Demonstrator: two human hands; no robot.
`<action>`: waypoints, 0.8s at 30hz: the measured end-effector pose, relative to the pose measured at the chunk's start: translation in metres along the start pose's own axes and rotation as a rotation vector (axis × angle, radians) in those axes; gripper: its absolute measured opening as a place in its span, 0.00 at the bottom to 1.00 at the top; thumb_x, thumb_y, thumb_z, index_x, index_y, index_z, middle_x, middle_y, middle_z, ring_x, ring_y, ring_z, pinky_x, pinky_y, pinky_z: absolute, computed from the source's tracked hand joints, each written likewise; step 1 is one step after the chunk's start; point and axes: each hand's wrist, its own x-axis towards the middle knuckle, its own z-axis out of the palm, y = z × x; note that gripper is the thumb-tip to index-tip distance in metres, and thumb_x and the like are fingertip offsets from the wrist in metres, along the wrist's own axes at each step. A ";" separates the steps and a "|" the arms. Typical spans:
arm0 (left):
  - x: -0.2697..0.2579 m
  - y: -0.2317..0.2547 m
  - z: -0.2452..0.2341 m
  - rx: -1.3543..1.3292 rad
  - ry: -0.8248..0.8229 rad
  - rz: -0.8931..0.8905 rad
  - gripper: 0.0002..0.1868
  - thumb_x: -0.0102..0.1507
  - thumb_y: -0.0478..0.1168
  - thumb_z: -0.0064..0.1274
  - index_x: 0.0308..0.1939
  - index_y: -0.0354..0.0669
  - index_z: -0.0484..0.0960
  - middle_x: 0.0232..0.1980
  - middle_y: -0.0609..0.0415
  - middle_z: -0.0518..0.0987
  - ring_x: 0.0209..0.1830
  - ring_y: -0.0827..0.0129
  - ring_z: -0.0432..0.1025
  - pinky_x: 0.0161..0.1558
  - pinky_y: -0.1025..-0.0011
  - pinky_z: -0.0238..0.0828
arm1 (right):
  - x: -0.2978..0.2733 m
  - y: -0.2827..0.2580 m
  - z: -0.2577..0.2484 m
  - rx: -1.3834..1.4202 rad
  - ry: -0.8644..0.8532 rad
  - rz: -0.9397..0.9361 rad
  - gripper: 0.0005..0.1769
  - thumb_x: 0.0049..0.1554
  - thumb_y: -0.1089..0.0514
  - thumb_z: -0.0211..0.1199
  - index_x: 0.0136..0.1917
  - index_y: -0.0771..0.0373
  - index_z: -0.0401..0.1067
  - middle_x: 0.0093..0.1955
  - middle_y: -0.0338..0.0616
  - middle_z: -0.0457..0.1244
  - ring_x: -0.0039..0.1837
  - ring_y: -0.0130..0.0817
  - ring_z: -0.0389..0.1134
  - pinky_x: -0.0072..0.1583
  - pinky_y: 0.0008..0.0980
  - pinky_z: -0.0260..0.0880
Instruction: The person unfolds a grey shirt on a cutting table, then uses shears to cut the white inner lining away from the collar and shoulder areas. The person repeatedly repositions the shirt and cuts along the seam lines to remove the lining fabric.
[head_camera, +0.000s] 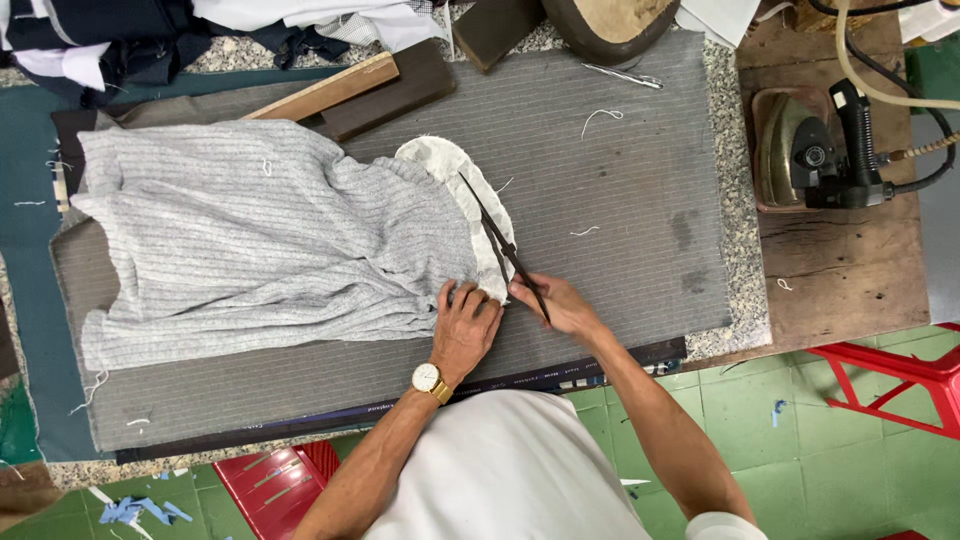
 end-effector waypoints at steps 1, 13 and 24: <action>-0.001 0.000 0.002 -0.001 0.002 -0.001 0.05 0.64 0.41 0.59 0.39 0.46 0.81 0.41 0.52 0.74 0.54 0.56 0.72 0.64 0.46 0.60 | -0.002 -0.007 0.000 -0.030 -0.002 -0.012 0.33 0.56 0.40 0.69 0.65 0.65 0.73 0.26 0.46 0.61 0.28 0.30 0.63 0.24 0.23 0.65; 0.000 -0.001 0.000 0.002 -0.022 -0.008 0.05 0.64 0.41 0.59 0.40 0.47 0.82 0.41 0.52 0.74 0.54 0.56 0.72 0.64 0.45 0.60 | 0.004 -0.007 -0.002 -0.052 0.006 -0.036 0.31 0.57 0.44 0.69 0.65 0.67 0.72 0.24 0.44 0.61 0.24 0.28 0.61 0.21 0.21 0.62; -0.014 -0.009 0.005 0.040 -0.069 0.037 0.04 0.67 0.43 0.57 0.40 0.49 0.80 0.33 0.55 0.72 0.43 0.61 0.74 0.57 0.53 0.66 | -0.035 0.002 -0.050 -0.094 -0.044 0.018 0.34 0.57 0.40 0.67 0.65 0.69 0.72 0.22 0.41 0.58 0.22 0.28 0.59 0.21 0.23 0.56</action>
